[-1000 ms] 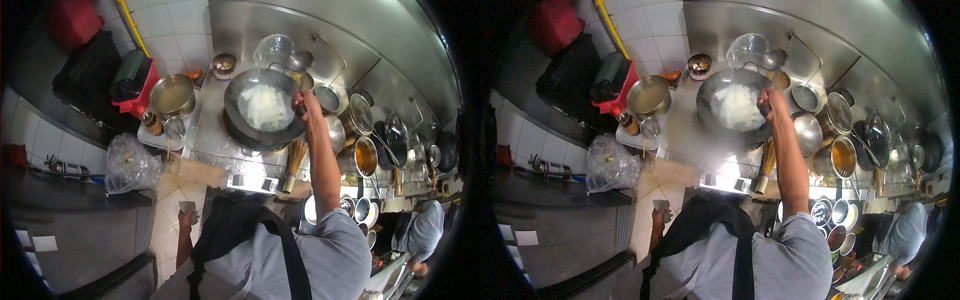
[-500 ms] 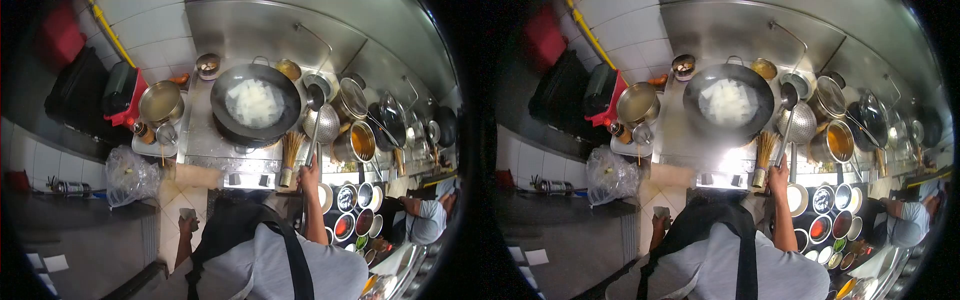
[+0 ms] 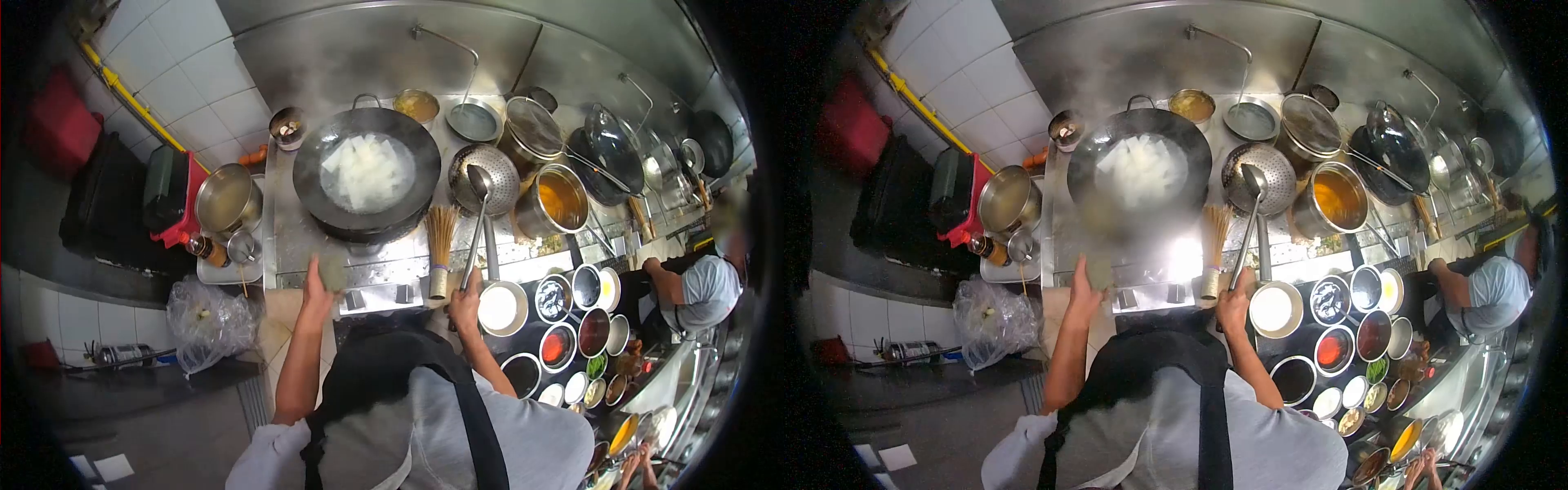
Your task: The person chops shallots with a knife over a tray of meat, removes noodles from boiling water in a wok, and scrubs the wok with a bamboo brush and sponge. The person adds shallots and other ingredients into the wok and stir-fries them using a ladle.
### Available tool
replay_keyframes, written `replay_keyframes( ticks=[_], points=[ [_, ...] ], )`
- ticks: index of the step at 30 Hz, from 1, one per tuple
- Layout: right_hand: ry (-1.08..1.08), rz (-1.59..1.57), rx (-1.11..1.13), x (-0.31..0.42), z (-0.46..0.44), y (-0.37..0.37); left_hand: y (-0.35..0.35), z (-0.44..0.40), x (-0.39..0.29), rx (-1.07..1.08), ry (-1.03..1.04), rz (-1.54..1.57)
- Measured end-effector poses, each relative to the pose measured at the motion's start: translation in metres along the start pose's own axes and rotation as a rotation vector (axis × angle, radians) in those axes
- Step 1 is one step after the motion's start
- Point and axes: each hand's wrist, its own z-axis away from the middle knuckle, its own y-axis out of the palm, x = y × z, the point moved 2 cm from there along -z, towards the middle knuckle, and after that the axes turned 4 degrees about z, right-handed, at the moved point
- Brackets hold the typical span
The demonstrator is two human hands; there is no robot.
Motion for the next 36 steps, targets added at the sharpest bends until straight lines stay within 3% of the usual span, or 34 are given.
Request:
replay_keyframes(
  ticks=[2,6,7,8,15,21,24,25,27,31,34,36],
  points=[
    [0.164,0.046,0.163,-0.015,0.006,0.011,0.034,-0.025,0.0,-0.136,-0.032,-0.063],
    [0.176,0.04,0.219,-0.021,0.016,0.02,0.044,-0.111,0.023,-0.236,-0.049,-0.083],
    [0.134,0.016,0.201,-0.037,0.021,0.034,0.044,-0.127,0.03,-0.152,-0.139,-0.031],
    [0.136,0.01,0.209,-0.036,0.023,0.035,0.046,-0.135,0.034,-0.067,-0.231,0.021],
    [0.203,0.012,0.24,-0.044,0.024,0.049,0.074,-0.128,0.028,-0.175,-0.291,0.11],
    [0.218,0.145,0.244,-0.067,0.025,0.068,0.059,-0.158,0.044,-0.003,-0.262,0.235],
    [0.26,0.049,0.287,-0.081,0.034,0.075,0.046,-0.158,0.055,0.064,-0.205,0.273],
    [0.253,0.112,0.28,-0.082,0.033,0.075,0.049,-0.158,0.05,0.129,0.0,0.061],
    [0.277,0.165,0.299,-0.077,0.029,0.073,0.065,-0.134,0.038,-0.109,-0.177,0.171],
    [0.276,0.107,0.294,-0.073,0.028,0.067,0.049,-0.164,0.059,-0.073,-0.197,0.193],
    [0.285,0.103,0.31,-0.074,0.03,0.069,0.024,-0.213,0.087,0.136,0.121,-0.017],
    [0.318,0.092,0.328,-0.071,0.03,0.066,0.023,-0.221,0.091,0.107,0.087,0.011]
  ],
)
